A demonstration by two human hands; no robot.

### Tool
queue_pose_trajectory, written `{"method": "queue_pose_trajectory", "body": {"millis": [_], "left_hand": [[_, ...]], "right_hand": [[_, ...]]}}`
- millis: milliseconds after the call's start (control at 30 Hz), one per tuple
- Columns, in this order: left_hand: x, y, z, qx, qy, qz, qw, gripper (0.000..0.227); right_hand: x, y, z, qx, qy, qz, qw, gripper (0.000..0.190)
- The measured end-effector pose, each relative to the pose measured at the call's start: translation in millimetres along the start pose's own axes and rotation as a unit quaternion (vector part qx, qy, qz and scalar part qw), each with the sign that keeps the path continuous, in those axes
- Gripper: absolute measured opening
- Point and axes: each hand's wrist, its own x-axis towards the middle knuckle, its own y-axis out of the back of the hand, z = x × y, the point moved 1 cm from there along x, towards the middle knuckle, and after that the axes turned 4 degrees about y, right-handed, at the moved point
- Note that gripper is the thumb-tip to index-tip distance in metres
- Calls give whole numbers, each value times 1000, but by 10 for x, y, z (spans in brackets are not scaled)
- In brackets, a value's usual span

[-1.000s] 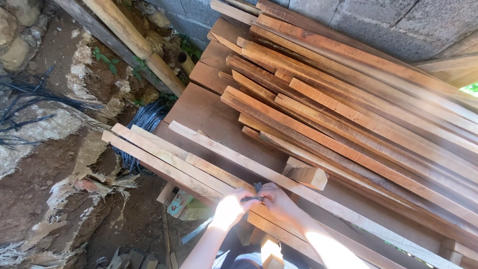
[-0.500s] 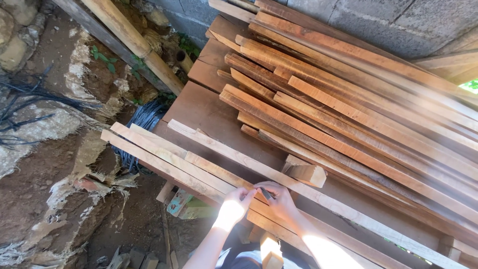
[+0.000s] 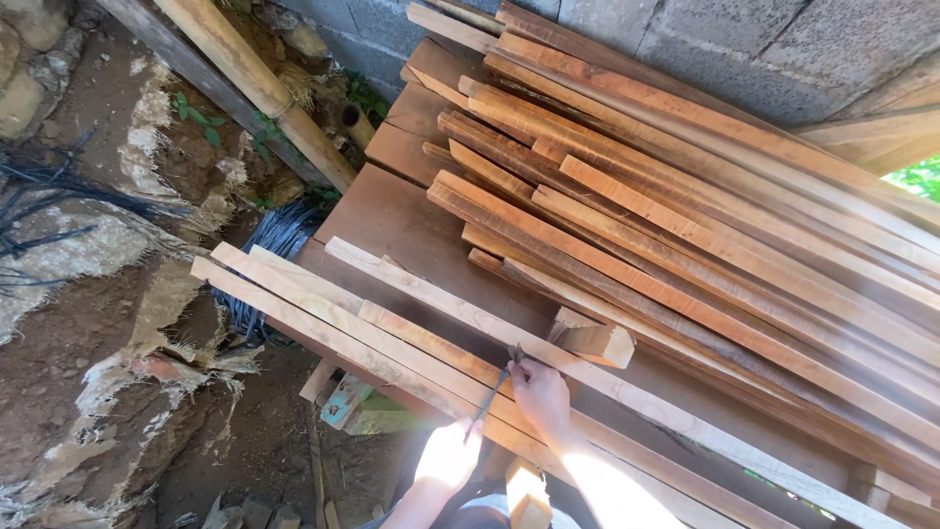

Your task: The recorder bundles multiple thin wooden planks together using plastic strips.

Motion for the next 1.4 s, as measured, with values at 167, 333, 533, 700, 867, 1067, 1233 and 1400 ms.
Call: {"method": "queue_pose_trajectory", "body": {"millis": [167, 333, 533, 700, 867, 1067, 1233, 1400], "left_hand": [[122, -37, -103, -22, -36, 13, 999, 38], [95, 172, 246, -193, 110, -93, 971, 36], [243, 74, 388, -138, 23, 46, 989, 50], [100, 42, 670, -170, -22, 20, 985, 36], [165, 105, 771, -192, -34, 30, 980, 33], [1316, -357, 399, 139, -267, 236, 924, 25], [1018, 62, 1214, -365, 193, 91, 906, 47], [970, -461, 262, 73, -209, 225, 949, 27]], "right_hand": [[71, -42, 20, -31, -28, -38, 998, 35], [131, -121, 154, -51, -7, -45, 998, 33], [209, -170, 198, -57, -26, -75, 995, 37], [149, 13, -136, -10, -127, -122, 984, 40], [108, 49, -209, -13, -145, -110, 983, 42], [336, -277, 178, -109, -191, -139, 965, 51], [240, -116, -116, -106, -172, -139, 969, 54], [370, -249, 114, -140, -170, -158, 963, 53]]}}
